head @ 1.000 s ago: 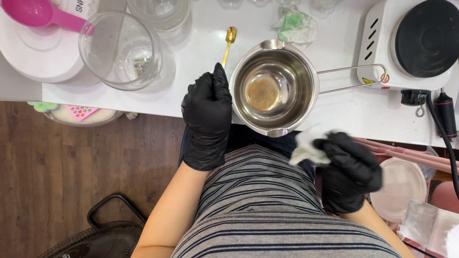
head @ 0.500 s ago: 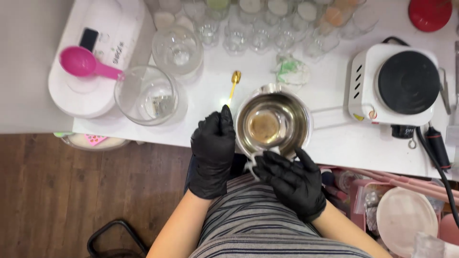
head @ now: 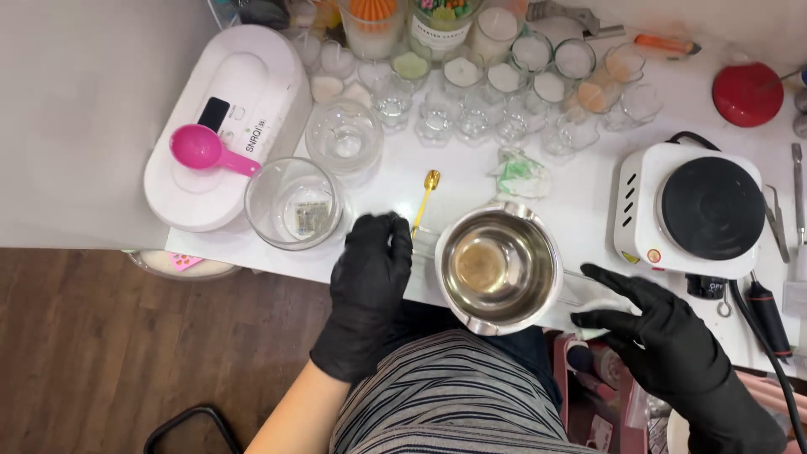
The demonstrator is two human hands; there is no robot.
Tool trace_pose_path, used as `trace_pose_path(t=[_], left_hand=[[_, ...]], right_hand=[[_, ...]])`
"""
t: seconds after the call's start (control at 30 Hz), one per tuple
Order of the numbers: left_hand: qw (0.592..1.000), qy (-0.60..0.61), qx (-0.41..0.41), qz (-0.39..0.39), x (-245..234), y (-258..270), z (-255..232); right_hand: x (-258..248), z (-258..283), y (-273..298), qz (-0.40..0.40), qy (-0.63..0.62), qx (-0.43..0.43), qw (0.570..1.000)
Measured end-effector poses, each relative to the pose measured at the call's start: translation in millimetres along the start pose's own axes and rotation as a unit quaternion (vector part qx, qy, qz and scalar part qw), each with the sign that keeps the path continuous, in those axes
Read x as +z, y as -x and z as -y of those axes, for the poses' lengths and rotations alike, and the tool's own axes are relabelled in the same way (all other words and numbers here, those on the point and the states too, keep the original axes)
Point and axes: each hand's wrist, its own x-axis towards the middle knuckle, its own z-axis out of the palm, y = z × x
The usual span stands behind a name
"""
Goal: Cleaning a metal wax melting pot using a paper towel at a candle making station.
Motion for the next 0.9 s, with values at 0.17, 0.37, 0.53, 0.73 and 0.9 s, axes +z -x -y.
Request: trace_pose_path(t=[0.17, 0.37, 0.53, 0.73, 0.9], left_hand=[[0.993, -0.111, 0.042, -0.018, -2.5, 8.2, -0.3], [0.991, -0.118, 0.049, 0.044, -10.1, 9.3, -4.1], [0.990, -0.123, 0.055, 0.049, -15.3, 10.0, -6.1], [0.987, -0.123, 0.062, 0.080, -17.3, 16.2, -1.4], [0.992, -0.088, 0.057, 0.072, -24.3, 24.3, 3.0]], right_hand=[[21.3, -17.8, 24.0, 0.050, -0.002, 0.071, 0.996], [42.8, -38.9, 39.4, 0.032, -0.099, 0.082, 0.991], [73.5, -80.4, 60.6, 0.112, -0.255, 0.187, 0.942], [82.3, -87.2, 56.1, 0.121, -0.482, 0.337, 0.800], [70.8, -55.1, 47.2, 0.019, -0.192, -0.057, 0.979]])
